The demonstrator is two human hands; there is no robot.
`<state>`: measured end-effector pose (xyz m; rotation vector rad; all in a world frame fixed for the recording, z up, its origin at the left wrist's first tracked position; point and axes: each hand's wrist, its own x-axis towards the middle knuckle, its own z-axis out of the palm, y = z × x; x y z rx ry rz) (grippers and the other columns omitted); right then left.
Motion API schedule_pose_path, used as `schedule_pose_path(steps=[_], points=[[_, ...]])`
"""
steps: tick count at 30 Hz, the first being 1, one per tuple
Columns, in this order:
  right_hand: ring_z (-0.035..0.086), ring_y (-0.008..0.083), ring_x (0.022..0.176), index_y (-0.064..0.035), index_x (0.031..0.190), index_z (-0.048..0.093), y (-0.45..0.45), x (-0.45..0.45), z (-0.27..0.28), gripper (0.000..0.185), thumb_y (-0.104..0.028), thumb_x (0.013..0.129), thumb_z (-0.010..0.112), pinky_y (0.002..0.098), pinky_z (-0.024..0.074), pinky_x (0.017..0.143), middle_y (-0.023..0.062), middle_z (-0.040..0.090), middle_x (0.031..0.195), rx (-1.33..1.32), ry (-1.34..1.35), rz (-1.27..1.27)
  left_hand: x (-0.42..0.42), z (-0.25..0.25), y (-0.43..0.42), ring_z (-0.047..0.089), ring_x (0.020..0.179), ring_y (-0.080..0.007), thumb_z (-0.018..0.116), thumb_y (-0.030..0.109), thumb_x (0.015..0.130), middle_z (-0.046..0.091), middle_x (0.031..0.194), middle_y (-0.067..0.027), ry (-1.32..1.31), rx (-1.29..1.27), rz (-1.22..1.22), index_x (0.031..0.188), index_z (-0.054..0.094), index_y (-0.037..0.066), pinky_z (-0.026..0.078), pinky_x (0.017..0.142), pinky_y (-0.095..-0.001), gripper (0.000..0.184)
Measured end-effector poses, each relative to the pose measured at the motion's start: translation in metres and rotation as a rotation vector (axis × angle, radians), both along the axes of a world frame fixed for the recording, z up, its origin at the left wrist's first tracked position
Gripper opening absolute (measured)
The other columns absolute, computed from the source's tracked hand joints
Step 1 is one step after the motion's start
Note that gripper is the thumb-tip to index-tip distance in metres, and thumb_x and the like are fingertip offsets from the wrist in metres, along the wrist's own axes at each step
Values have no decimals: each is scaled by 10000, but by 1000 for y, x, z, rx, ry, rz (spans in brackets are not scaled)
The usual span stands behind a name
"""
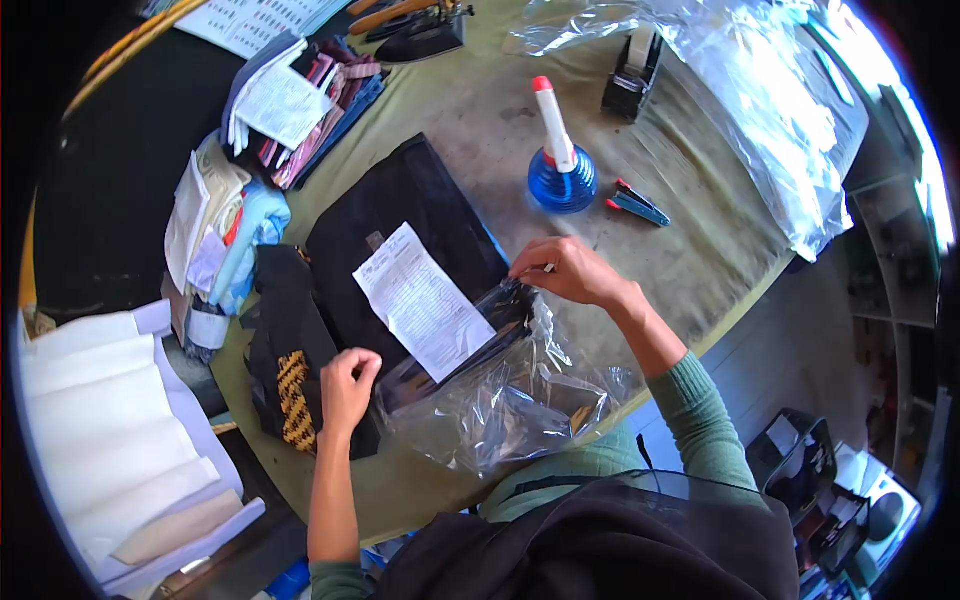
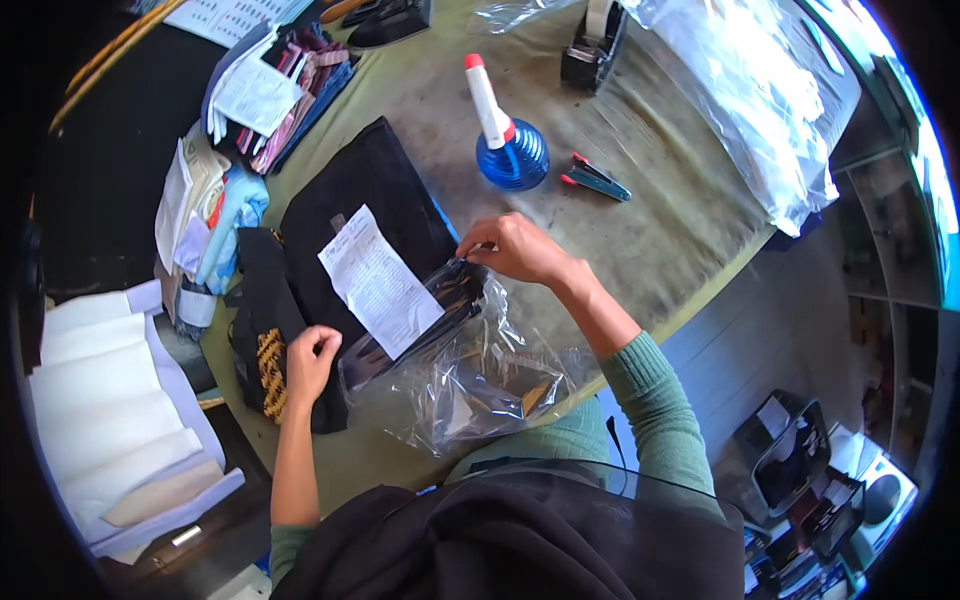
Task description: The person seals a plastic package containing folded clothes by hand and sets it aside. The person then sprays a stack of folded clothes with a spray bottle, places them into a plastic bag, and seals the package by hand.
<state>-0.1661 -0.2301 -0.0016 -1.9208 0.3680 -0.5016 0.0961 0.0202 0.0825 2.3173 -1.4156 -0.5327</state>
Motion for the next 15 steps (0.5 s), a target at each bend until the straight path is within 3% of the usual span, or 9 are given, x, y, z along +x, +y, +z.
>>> schedule_pose_path(steps=[2, 5, 12, 15], points=[[638, 221, 799, -24, 899, 678, 3, 2, -1, 124, -39, 776, 665, 314, 513, 679, 87, 654, 907, -92, -29, 14, -4, -11, 31, 596, 801, -235, 659, 114, 787, 628, 815, -72, -40, -26, -12, 816, 657, 31, 440, 755, -339, 87], [632, 228, 798, -19, 879, 674, 7, 9, 16, 112, -49, 772, 667, 327, 508, 682, 88, 639, 882, -73, 136, -4, -11, -12, 39, 574, 860, -236, 670, 112, 779, 609, 865, -57, -24, -83, 18, 830, 670, 52, 417, 804, -342, 79], [615, 291, 763, -15, 812, 614, 17, 19, 15, 67, -41, 752, 631, 360, 492, 691, 88, 614, 847, -321, 28, -29, -18, -13, 45, 574, 886, -239, 668, 88, 779, 605, 905, -73, -48, -172, 0, 813, 603, 23, 437, 799, -353, 98], [609, 315, 762, -19, 832, 590, 16, 23, 15, 65, -34, 770, 602, 376, 484, 676, 114, 612, 829, -323, 105, -43, -10, -23, 45, 574, 740, -277, 620, 84, 818, 600, 782, -89, 25, -177, 75, 842, 537, 29, 461, 699, -351, 103]])
